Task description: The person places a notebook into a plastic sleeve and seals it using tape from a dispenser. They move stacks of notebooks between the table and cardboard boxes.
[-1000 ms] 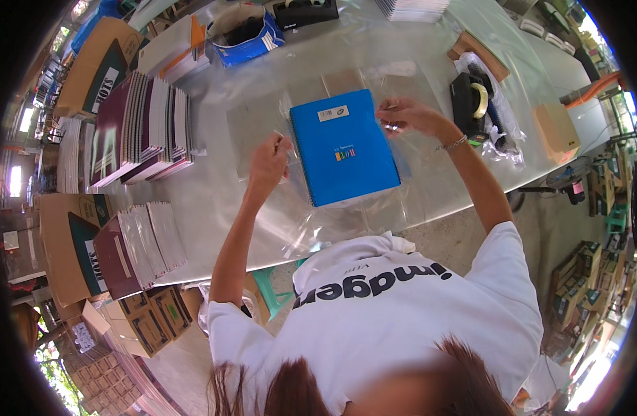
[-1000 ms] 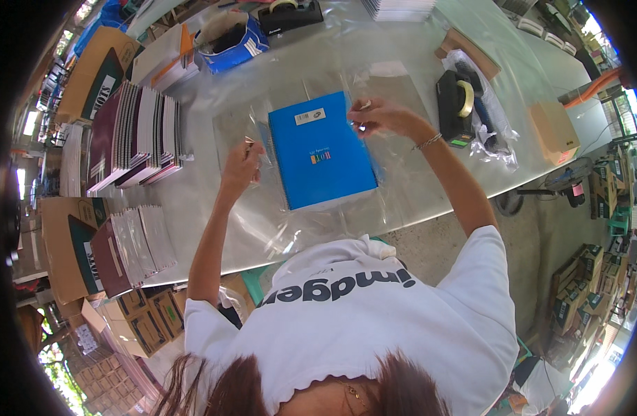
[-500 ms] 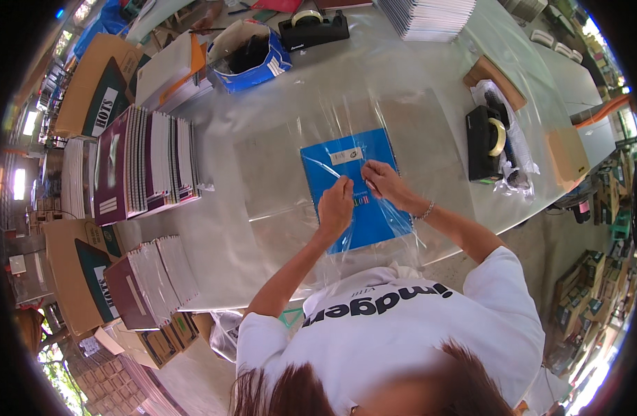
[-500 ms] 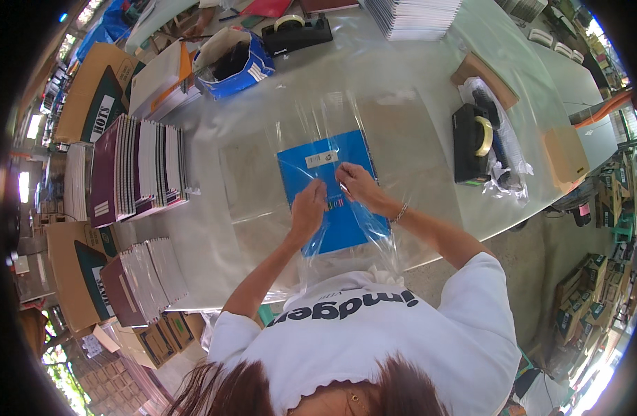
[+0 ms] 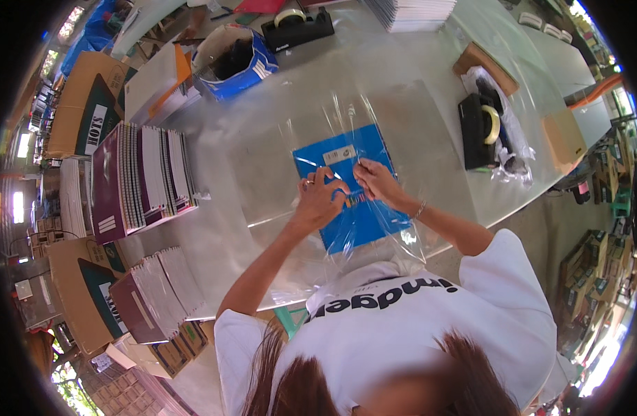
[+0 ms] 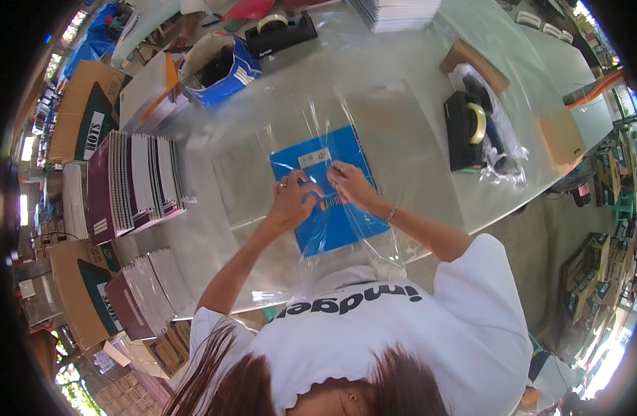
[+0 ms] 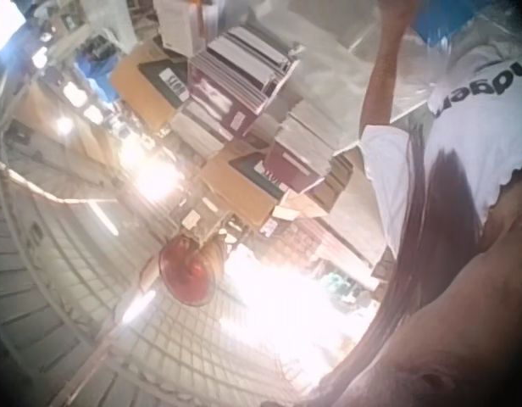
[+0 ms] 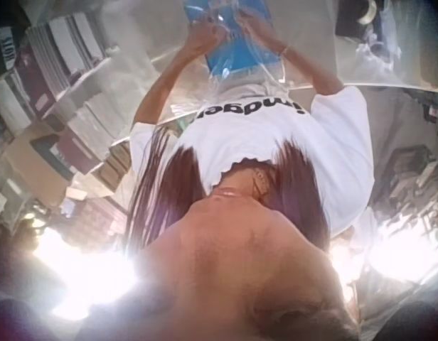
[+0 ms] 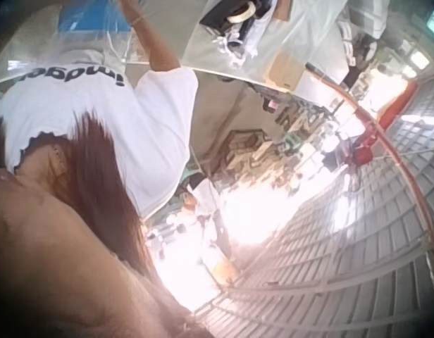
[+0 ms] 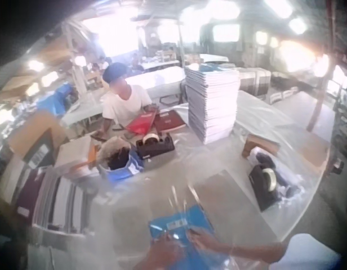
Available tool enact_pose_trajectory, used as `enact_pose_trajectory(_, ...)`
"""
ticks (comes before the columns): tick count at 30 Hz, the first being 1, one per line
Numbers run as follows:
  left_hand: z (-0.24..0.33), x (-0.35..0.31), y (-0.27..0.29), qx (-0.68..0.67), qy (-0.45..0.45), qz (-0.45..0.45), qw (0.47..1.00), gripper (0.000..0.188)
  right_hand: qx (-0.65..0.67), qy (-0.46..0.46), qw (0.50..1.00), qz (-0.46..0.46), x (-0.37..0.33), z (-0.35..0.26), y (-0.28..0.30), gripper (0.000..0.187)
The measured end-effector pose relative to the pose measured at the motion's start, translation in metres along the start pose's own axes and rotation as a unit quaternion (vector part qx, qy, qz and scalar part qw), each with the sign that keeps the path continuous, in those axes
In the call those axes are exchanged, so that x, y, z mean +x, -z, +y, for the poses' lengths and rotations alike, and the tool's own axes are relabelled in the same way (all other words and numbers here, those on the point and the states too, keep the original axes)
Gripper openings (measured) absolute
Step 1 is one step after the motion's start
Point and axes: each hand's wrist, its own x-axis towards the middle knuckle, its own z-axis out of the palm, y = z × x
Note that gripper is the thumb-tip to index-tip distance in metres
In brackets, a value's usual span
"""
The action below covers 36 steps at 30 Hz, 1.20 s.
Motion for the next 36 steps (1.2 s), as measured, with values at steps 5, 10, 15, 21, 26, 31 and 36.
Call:
enact_pose_trajectory(5, -0.031, -0.014, -0.014, -0.133, -0.106, 0.041, 0.985, 0.054, 0.038, 0.001, 0.999, -0.036, 0.001, 0.002, 0.004, 0.026)
enact_pose_trajectory(10, -0.029, -0.009, -0.028, -0.059, -0.109, 0.089, 0.988, 0.093, 0.135, -0.027, 0.988, -0.076, 0.002, 0.004, 0.012, 0.026)
enact_pose_trajectory(15, -0.015, 0.003, -0.036, -0.003, -0.088, 0.113, 0.990, 0.106, 0.146, -0.023, 0.986, -0.076, -0.002, -0.002, 0.008, 0.025)
enact_pose_trajectory(21, -0.006, 0.014, -0.046, 0.037, -0.054, 0.116, 0.991, 0.117, 0.047, -0.030, 0.998, -0.009, -0.006, -0.013, -0.004, 0.022)
enact_pose_trajectory(26, -0.007, 0.018, -0.049, 0.033, -0.045, 0.119, 0.991, 0.121, -0.149, 0.072, 0.982, 0.094, 0.002, -0.003, -0.014, 0.020)
enact_pose_trajectory(31, -0.008, 0.019, -0.050, 0.035, -0.048, 0.110, 0.992, 0.119, -0.246, 0.069, 0.956, 0.144, -0.003, -0.010, -0.030, 0.021)
enact_pose_trajectory(36, -0.005, 0.021, -0.044, 0.038, -0.059, 0.096, 0.993, 0.120, -0.252, 0.061, 0.957, 0.128, 0.014, 0.005, -0.013, 0.022)
